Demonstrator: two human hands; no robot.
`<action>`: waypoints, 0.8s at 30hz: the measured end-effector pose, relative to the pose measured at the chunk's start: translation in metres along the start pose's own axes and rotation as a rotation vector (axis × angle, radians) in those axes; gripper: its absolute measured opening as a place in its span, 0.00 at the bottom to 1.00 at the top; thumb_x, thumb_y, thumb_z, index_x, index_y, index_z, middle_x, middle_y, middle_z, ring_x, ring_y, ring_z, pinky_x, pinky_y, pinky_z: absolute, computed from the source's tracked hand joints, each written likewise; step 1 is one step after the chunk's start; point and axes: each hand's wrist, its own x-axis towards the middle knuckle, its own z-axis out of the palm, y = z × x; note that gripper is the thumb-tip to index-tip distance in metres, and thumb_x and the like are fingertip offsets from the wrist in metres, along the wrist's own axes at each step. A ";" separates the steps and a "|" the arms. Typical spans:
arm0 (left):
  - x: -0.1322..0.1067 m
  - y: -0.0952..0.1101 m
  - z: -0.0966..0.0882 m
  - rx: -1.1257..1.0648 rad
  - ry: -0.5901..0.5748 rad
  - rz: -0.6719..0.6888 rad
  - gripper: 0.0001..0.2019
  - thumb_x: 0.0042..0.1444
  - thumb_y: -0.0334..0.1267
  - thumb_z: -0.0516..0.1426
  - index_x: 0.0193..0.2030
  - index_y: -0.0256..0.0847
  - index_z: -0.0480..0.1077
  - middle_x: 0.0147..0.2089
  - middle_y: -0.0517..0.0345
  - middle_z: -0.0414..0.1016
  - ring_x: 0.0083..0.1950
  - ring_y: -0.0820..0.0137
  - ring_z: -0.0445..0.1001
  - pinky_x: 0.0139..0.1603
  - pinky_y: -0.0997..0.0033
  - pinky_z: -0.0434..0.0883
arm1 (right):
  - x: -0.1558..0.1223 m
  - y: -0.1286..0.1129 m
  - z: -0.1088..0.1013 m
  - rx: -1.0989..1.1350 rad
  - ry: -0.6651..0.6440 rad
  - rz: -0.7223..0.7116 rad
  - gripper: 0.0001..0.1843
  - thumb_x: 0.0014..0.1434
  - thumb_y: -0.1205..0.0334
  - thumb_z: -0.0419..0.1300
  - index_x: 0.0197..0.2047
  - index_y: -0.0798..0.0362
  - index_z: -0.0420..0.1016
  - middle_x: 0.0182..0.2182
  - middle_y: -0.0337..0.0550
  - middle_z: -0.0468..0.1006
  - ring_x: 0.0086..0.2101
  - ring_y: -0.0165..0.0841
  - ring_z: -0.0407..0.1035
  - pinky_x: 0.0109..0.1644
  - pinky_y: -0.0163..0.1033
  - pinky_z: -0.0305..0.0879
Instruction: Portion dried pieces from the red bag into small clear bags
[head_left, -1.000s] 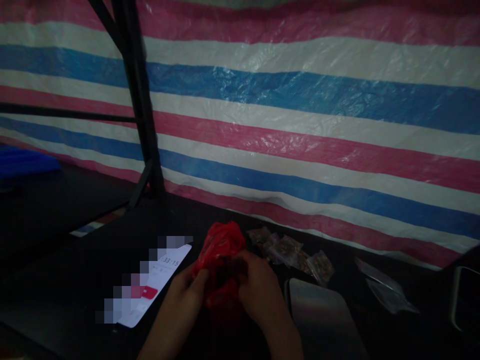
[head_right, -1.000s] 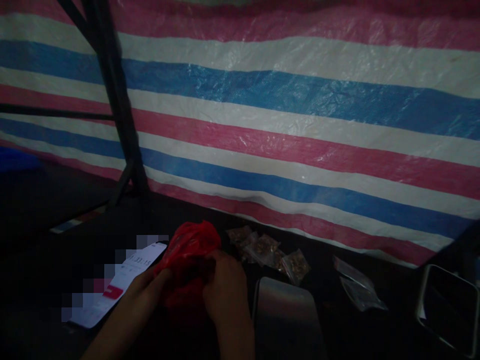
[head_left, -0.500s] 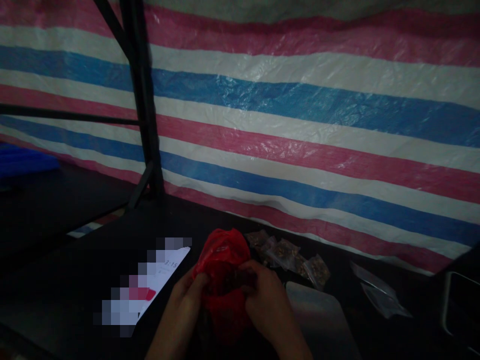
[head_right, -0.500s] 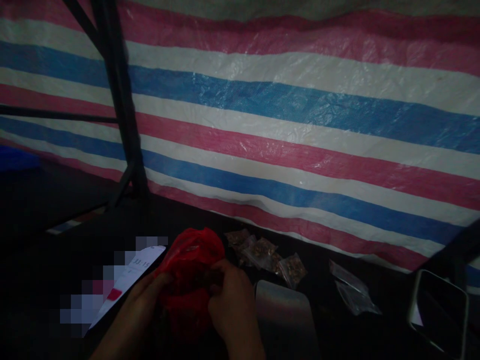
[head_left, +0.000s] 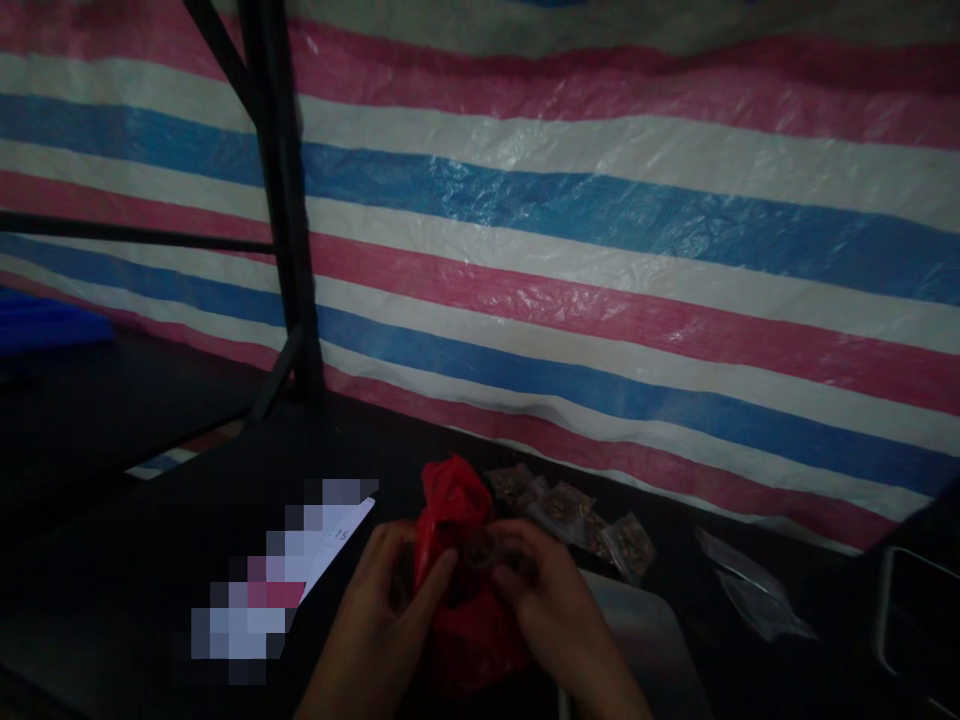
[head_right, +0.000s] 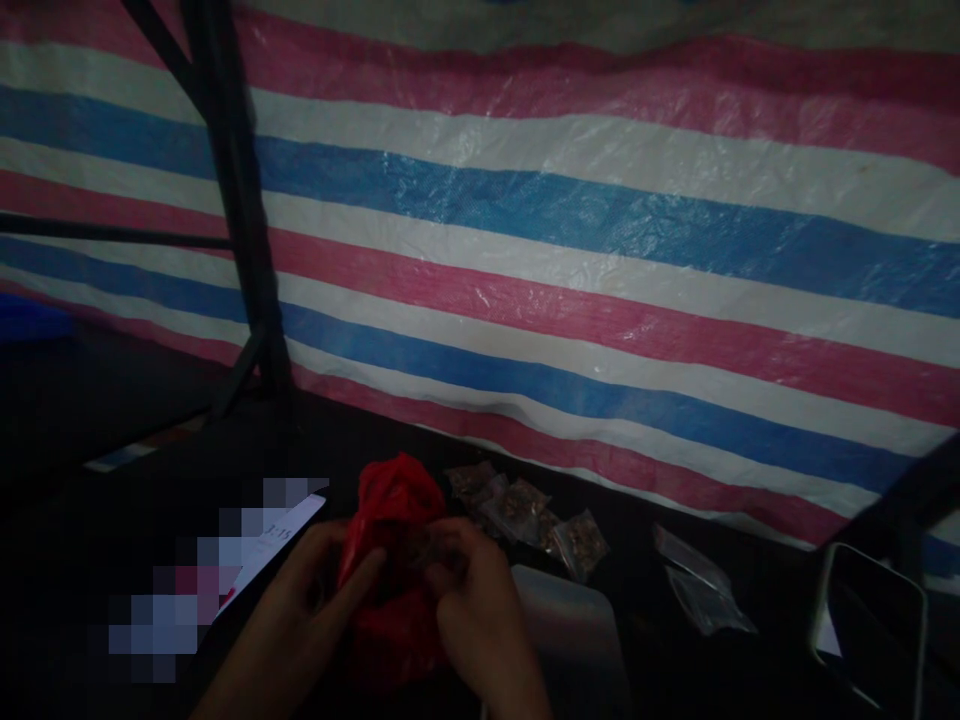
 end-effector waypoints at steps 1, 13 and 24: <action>0.000 0.000 0.000 -0.003 0.017 0.028 0.15 0.59 0.54 0.62 0.41 0.45 0.77 0.44 0.53 0.80 0.46 0.57 0.79 0.48 0.61 0.76 | -0.001 -0.003 -0.001 0.031 -0.019 -0.013 0.20 0.57 0.76 0.56 0.48 0.51 0.81 0.47 0.44 0.87 0.51 0.39 0.80 0.60 0.44 0.71; -0.005 0.012 -0.003 -0.334 -0.017 -0.130 0.24 0.38 0.37 0.69 0.47 0.46 0.75 0.45 0.55 0.84 0.54 0.53 0.82 0.54 0.58 0.78 | -0.016 -0.030 -0.005 0.101 -0.090 -0.021 0.14 0.63 0.63 0.61 0.51 0.45 0.82 0.52 0.44 0.85 0.54 0.42 0.79 0.59 0.46 0.73; -0.008 0.005 -0.004 -0.403 -0.051 -0.111 0.28 0.42 0.37 0.68 0.53 0.47 0.70 0.52 0.52 0.82 0.55 0.54 0.83 0.55 0.57 0.81 | -0.012 -0.035 0.025 -0.291 -0.021 -0.051 0.26 0.53 0.76 0.59 0.50 0.43 0.82 0.50 0.41 0.83 0.52 0.40 0.77 0.59 0.45 0.69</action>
